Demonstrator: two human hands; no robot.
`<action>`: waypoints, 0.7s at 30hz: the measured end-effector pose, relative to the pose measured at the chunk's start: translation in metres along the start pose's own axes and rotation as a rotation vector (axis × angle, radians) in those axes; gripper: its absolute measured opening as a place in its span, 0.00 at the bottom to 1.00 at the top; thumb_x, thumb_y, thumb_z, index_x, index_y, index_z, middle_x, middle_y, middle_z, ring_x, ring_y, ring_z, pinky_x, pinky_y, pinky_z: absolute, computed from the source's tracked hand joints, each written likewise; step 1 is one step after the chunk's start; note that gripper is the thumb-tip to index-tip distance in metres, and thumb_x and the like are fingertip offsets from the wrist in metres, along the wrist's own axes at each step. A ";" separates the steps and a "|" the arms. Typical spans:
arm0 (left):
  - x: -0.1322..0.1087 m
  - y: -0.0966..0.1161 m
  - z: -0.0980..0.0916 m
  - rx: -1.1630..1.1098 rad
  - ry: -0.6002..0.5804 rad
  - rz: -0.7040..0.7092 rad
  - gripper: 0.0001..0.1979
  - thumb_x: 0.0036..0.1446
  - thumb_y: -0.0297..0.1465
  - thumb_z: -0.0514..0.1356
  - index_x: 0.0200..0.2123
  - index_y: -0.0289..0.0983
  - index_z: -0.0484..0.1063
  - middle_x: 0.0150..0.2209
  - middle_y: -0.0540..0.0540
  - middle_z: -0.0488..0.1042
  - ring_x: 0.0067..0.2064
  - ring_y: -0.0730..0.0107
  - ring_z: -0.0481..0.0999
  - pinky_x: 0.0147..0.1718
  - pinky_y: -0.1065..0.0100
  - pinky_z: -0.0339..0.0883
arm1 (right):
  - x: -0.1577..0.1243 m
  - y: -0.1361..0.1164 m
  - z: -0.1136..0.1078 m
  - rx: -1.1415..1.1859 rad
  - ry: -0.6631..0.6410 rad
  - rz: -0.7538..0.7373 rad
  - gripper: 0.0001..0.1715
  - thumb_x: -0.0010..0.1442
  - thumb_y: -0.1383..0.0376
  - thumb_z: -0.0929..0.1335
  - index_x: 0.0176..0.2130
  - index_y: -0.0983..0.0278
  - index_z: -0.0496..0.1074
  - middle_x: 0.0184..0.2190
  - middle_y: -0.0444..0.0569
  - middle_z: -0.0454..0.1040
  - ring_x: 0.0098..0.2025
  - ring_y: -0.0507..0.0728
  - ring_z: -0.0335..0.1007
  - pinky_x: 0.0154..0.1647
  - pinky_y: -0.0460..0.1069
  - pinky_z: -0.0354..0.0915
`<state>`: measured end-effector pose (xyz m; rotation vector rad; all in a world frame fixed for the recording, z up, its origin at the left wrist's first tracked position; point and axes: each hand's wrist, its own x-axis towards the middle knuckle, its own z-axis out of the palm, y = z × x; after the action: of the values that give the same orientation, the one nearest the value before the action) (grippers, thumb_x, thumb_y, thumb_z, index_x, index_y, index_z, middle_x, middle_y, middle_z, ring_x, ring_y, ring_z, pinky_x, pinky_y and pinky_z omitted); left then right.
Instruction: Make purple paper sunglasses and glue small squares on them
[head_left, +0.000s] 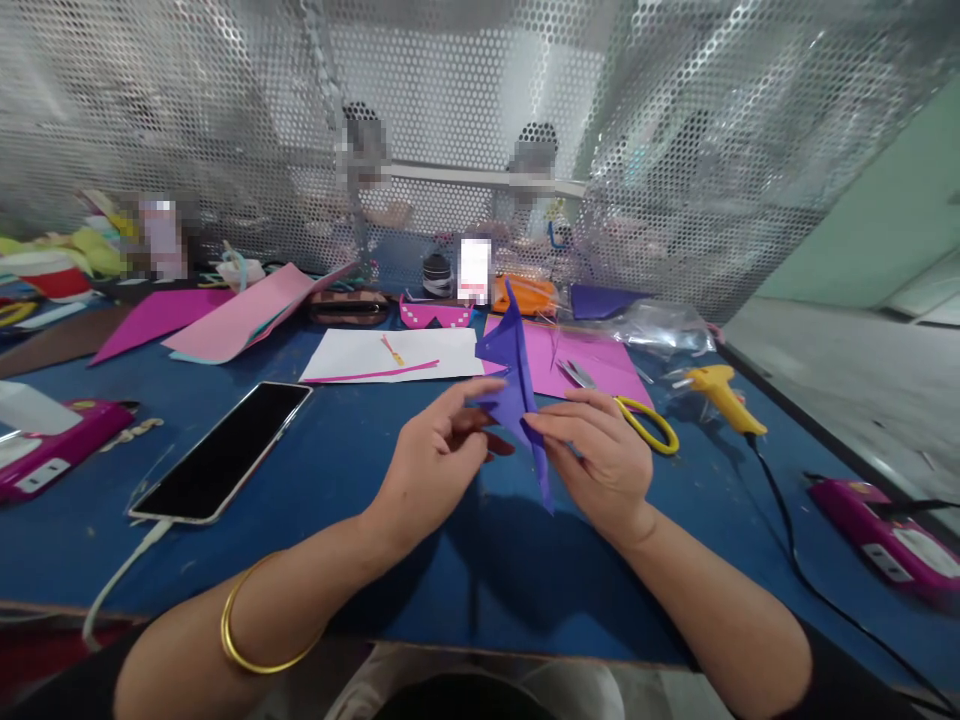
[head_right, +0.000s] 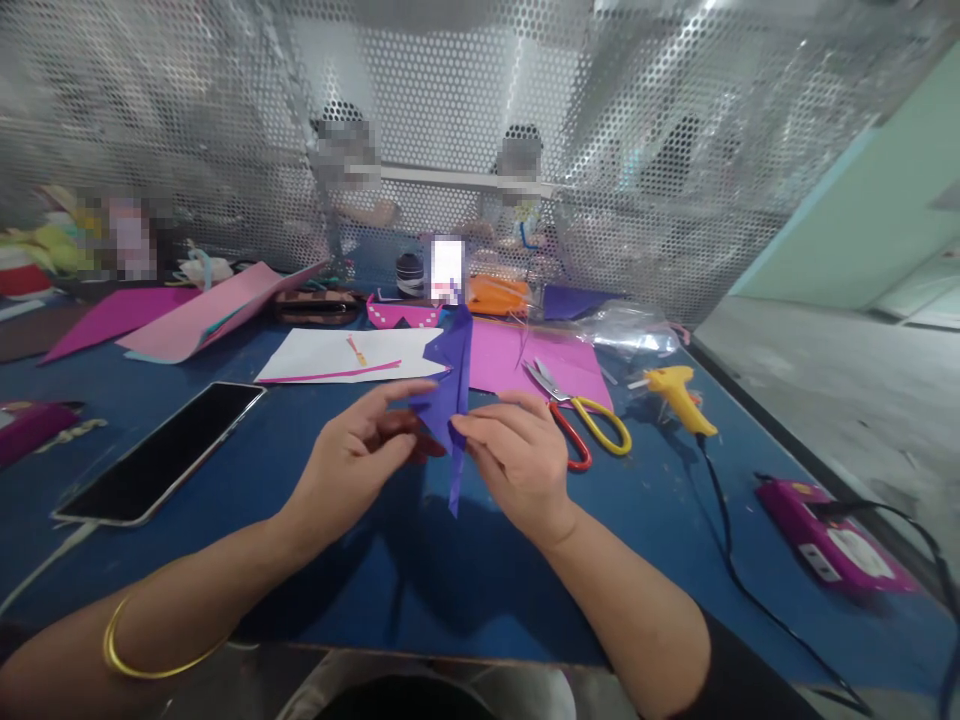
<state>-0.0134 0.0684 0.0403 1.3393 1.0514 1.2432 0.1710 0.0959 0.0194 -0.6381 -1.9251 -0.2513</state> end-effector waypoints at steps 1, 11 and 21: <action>0.000 -0.001 0.001 0.035 -0.013 0.031 0.21 0.51 0.24 0.60 0.49 0.38 0.76 0.36 0.48 0.81 0.36 0.67 0.81 0.39 0.68 0.73 | 0.000 0.000 0.000 0.008 0.001 -0.004 0.10 0.62 0.73 0.68 0.39 0.61 0.78 0.31 0.46 0.82 0.32 0.54 0.78 0.46 0.54 0.70; 0.002 -0.005 0.000 0.071 0.132 0.071 0.08 0.47 0.30 0.68 0.34 0.40 0.83 0.34 0.48 0.84 0.38 0.63 0.81 0.41 0.66 0.75 | 0.005 -0.003 0.000 0.143 -0.008 -0.005 0.07 0.62 0.72 0.70 0.40 0.62 0.76 0.32 0.47 0.82 0.32 0.54 0.79 0.47 0.54 0.69; 0.000 -0.002 0.003 0.000 0.143 0.082 0.08 0.44 0.31 0.71 0.32 0.40 0.82 0.32 0.50 0.83 0.35 0.66 0.81 0.38 0.69 0.76 | 0.005 -0.003 -0.002 0.199 0.011 0.043 0.07 0.63 0.72 0.69 0.39 0.60 0.75 0.32 0.45 0.82 0.33 0.54 0.79 0.47 0.55 0.70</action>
<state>-0.0101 0.0686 0.0380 1.3203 1.1037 1.4172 0.1692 0.0940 0.0253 -0.5431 -1.8948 -0.0353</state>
